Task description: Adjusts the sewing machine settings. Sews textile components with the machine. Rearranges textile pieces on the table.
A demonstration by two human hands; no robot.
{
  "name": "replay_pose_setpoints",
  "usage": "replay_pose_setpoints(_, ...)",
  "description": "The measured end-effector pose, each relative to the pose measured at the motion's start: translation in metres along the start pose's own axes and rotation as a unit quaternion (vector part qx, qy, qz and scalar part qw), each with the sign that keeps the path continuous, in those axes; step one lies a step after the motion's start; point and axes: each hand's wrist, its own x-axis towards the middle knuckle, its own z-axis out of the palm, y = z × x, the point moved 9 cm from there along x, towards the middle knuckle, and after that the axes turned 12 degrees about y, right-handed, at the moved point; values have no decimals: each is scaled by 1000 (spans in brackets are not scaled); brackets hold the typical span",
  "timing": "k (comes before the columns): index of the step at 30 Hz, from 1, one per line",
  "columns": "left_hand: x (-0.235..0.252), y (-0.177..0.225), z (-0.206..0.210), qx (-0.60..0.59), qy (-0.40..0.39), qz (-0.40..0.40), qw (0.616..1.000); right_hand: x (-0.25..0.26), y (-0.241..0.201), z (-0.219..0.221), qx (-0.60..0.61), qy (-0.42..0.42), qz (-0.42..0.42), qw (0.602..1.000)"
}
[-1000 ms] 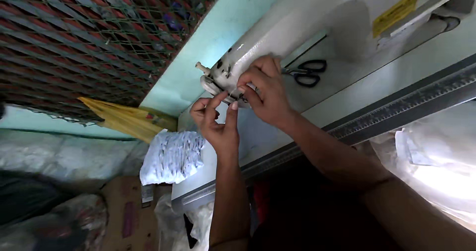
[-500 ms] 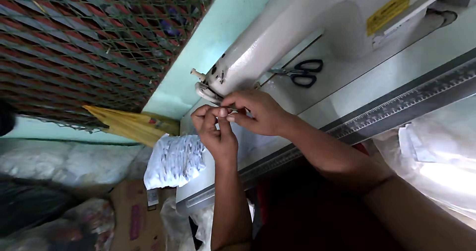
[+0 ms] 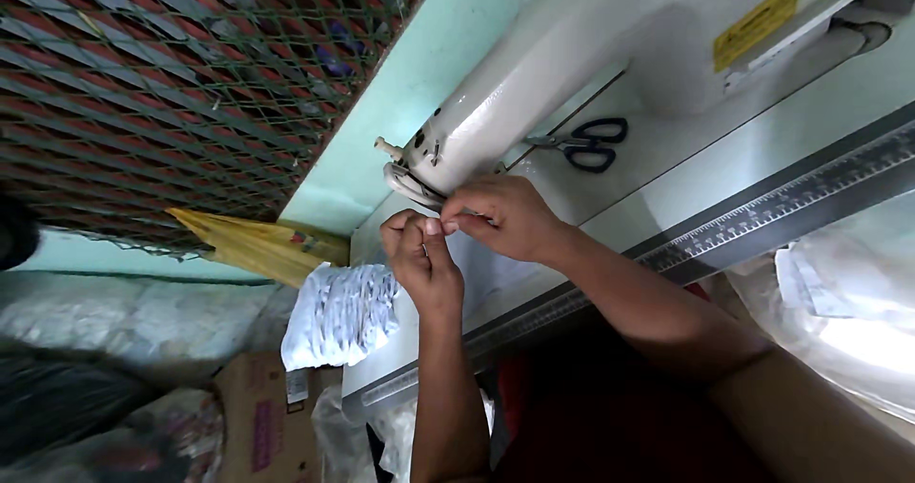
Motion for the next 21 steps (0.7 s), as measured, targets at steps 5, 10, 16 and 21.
replay_pose_setpoints(5,14,-13,-16,-7,78,-30,996,11,8,-10,-83,107,-10,991)
replay_pose_setpoints(10,30,-15,-7,80,53,-60,994,10,10,0,-159,130,5,979)
replay_pose_setpoints(16,33,-20,-2,3,23,-20,1000,9,9,5,-210,133,-17,968)
replay_pose_setpoints(21,24,-35,-7,-69,22,-21,997,9,9,5,-229,128,-23,965)
